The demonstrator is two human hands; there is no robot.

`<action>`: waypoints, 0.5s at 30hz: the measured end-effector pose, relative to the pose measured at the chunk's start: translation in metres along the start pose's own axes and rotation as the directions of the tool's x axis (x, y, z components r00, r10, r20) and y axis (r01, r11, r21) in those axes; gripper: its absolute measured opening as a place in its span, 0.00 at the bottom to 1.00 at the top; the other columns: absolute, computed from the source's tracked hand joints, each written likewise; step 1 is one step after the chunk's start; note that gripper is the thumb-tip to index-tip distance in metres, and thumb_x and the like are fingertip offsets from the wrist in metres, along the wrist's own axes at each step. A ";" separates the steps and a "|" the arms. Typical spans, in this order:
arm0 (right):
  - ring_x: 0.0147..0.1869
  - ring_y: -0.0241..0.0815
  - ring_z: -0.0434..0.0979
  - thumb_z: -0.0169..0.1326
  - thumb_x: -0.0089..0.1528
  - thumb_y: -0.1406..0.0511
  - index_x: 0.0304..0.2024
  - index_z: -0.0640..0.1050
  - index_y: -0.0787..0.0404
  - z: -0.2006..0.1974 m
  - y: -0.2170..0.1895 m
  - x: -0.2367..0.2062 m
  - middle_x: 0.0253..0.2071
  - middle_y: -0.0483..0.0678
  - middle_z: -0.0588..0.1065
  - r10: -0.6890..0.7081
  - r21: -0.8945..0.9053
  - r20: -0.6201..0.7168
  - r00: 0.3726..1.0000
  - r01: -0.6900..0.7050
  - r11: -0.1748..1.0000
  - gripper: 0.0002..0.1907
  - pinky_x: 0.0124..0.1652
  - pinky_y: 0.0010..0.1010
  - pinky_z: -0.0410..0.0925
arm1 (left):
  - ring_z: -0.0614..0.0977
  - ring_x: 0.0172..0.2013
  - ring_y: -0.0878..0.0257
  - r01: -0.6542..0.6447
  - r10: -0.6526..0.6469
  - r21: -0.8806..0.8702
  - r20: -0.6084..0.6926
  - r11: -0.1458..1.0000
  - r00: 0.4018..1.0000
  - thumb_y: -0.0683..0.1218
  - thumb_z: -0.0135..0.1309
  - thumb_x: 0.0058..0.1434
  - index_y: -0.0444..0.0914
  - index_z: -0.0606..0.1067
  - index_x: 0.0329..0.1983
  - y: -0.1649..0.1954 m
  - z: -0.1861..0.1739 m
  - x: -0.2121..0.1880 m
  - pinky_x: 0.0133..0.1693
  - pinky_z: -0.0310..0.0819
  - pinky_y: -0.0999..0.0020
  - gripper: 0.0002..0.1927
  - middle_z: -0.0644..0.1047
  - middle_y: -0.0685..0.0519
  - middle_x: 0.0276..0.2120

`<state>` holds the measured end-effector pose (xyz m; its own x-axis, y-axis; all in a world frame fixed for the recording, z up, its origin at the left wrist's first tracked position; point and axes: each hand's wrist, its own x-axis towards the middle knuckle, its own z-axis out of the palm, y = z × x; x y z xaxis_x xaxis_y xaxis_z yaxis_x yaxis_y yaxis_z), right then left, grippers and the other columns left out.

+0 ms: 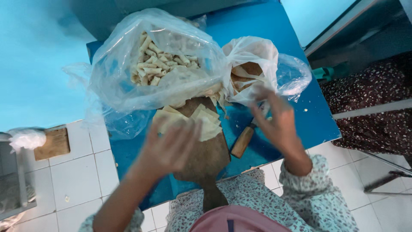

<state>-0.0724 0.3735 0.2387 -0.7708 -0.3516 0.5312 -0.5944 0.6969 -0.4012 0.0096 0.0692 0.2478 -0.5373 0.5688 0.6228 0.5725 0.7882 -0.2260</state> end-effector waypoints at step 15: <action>0.50 0.55 0.74 0.61 0.60 0.70 0.57 0.77 0.59 0.050 0.053 0.033 0.43 0.52 0.77 -0.004 -0.412 -0.046 0.999 -0.016 0.911 0.22 0.46 0.46 0.63 | 0.76 0.57 0.48 0.329 -0.337 -0.102 -0.073 0.939 0.939 0.39 0.61 0.64 0.35 0.78 0.56 -0.011 0.012 0.007 0.57 0.68 0.45 0.17 0.76 0.46 0.57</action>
<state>-0.1407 0.3679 0.1970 -0.7570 -0.3250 0.5668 -0.4349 0.8981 -0.0659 -0.0084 0.0672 0.2456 -0.6524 0.2510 0.7151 0.4235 0.9032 0.0694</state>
